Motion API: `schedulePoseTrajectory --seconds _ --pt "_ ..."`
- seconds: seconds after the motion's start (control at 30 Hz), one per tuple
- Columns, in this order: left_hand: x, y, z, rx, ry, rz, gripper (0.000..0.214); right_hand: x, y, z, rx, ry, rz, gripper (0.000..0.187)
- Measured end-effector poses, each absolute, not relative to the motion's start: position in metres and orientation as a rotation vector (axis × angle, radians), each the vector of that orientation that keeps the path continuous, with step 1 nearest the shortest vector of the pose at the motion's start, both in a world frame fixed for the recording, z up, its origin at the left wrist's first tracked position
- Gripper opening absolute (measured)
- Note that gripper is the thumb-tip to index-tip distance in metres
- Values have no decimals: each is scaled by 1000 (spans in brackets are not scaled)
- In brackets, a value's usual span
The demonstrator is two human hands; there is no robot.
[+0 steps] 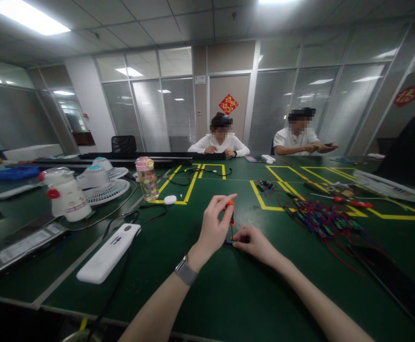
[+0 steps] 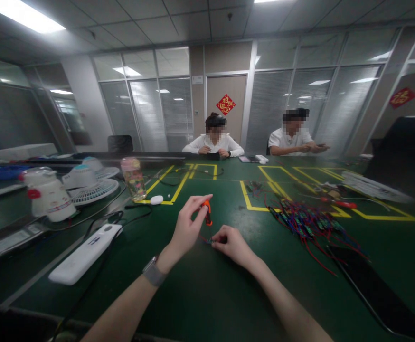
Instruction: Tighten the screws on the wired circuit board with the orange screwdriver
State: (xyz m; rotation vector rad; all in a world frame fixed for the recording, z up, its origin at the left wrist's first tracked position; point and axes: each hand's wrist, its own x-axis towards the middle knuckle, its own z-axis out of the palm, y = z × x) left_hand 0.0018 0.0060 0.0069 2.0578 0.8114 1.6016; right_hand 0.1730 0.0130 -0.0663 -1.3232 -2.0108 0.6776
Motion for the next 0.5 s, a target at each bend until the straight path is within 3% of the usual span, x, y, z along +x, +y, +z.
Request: schedulePoseTrajectory --seconds 0.1,0.3,0.5 --pt "2 7 6 2060 740 1549 35 174 14 -67 -1319 -2016 675 12" --pt "2 5 5 2174 887 1607 27 173 12 -64 -1319 -2034 639 11" --pt "4 2 6 2256 768 1525 41 170 8 -60 -1317 -2027 653 11"
